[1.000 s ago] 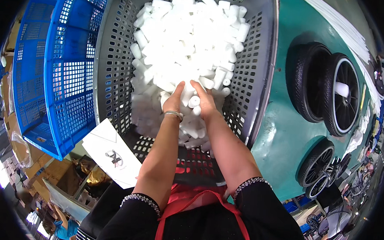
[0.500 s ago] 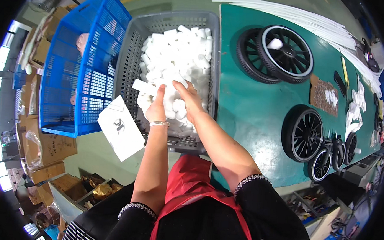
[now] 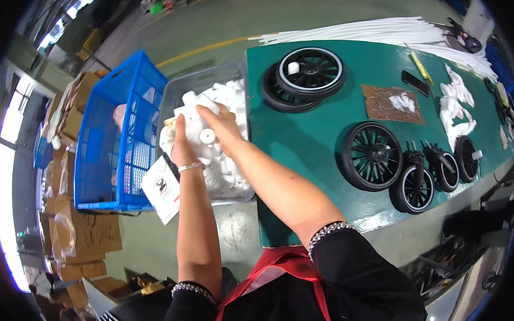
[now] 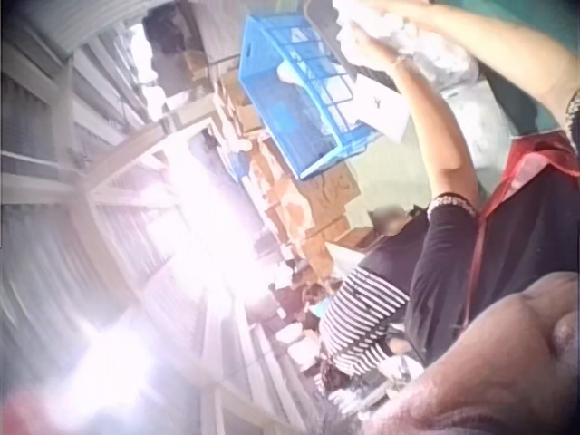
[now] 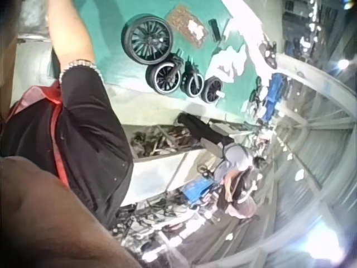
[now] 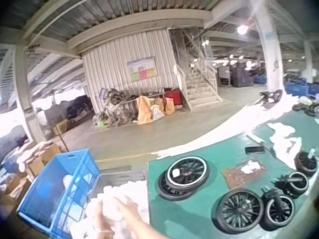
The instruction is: The person assembles small wheels by attaching white foam plugs to the wheel hubs and then affixing the wheels to axle mounts. The person handles multiple wheels and axle mounts, placing them on a green workbench and occasionally moving them to a nearby metal table.
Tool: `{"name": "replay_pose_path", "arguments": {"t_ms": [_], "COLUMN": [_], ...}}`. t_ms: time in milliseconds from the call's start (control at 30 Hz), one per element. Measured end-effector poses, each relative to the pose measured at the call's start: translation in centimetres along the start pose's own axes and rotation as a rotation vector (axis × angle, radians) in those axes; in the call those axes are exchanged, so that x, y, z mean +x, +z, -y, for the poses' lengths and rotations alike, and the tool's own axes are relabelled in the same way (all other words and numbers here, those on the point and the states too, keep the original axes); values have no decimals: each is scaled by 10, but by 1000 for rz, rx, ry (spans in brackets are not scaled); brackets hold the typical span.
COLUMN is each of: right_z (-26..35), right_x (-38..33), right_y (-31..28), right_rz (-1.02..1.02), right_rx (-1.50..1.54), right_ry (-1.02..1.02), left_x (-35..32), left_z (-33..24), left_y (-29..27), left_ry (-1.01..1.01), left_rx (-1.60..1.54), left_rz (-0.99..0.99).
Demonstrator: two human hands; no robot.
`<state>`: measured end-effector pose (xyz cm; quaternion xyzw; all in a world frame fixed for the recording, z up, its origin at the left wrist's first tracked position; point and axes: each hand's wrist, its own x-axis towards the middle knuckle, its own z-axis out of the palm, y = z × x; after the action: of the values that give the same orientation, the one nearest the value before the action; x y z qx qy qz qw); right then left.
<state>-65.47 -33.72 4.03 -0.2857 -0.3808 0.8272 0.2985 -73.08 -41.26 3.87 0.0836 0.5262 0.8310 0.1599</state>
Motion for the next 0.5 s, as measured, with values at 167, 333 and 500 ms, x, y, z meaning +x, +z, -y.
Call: {"name": "replay_pose_path", "arguments": {"t_ms": [167,333,500], "right_z": [32,93,177], "right_x": [-1,-35,-71], "right_y": [-20,-68,-164], "right_rz": [-32,-69,-152], "right_rx": [-59,8,93], "right_ry": [-123,-199,-362], "left_x": [2,-57,-144], "left_z": [8,5,30], "left_y": [30,109,223], "left_ry": [17,-75,-107], "left_rx": [-14,-63,-152], "left_rz": [91,108,238]}}
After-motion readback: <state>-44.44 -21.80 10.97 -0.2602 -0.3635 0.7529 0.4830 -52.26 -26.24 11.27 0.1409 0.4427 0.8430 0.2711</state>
